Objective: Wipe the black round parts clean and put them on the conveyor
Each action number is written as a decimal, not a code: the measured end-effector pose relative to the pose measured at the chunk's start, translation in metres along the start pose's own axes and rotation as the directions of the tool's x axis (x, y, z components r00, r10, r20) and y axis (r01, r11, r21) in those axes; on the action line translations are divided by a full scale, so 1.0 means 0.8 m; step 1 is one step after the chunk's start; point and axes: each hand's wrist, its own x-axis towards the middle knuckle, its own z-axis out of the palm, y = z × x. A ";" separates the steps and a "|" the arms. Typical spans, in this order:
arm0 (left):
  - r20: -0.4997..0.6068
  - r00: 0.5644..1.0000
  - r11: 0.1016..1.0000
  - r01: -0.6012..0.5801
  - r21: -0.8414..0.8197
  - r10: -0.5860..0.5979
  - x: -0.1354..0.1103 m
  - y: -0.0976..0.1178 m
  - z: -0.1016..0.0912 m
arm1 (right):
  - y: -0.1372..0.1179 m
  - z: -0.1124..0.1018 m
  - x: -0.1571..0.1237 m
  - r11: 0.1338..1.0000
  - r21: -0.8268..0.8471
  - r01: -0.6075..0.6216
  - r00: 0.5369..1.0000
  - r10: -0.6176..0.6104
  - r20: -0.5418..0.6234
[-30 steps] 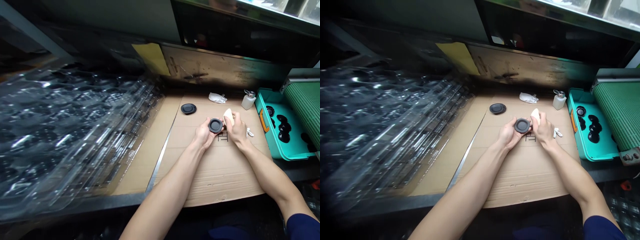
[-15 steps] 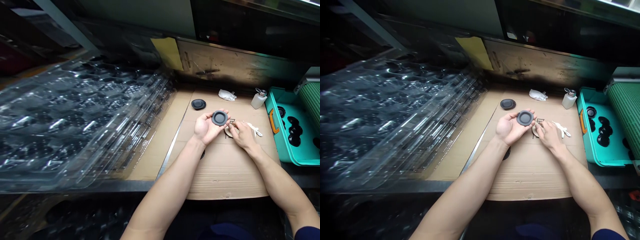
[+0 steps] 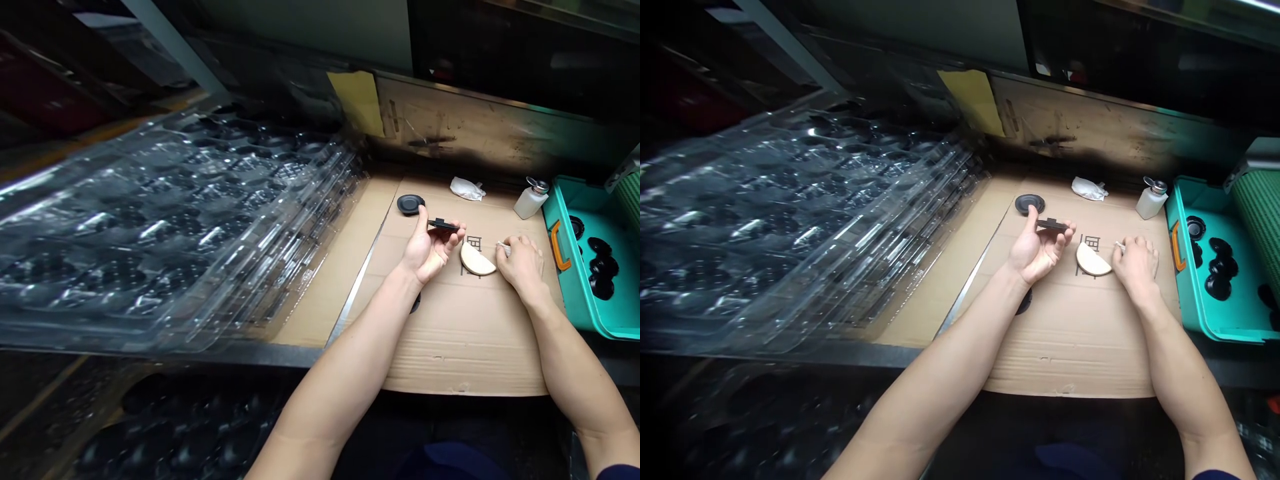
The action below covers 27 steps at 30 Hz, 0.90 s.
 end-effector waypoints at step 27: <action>0.027 0.990 0.306 -0.070 0.950 0.141 -0.007 -0.060 -0.004 | -0.030 -0.028 -0.020 0.828 0.240 0.507 0.859 -0.508 -0.060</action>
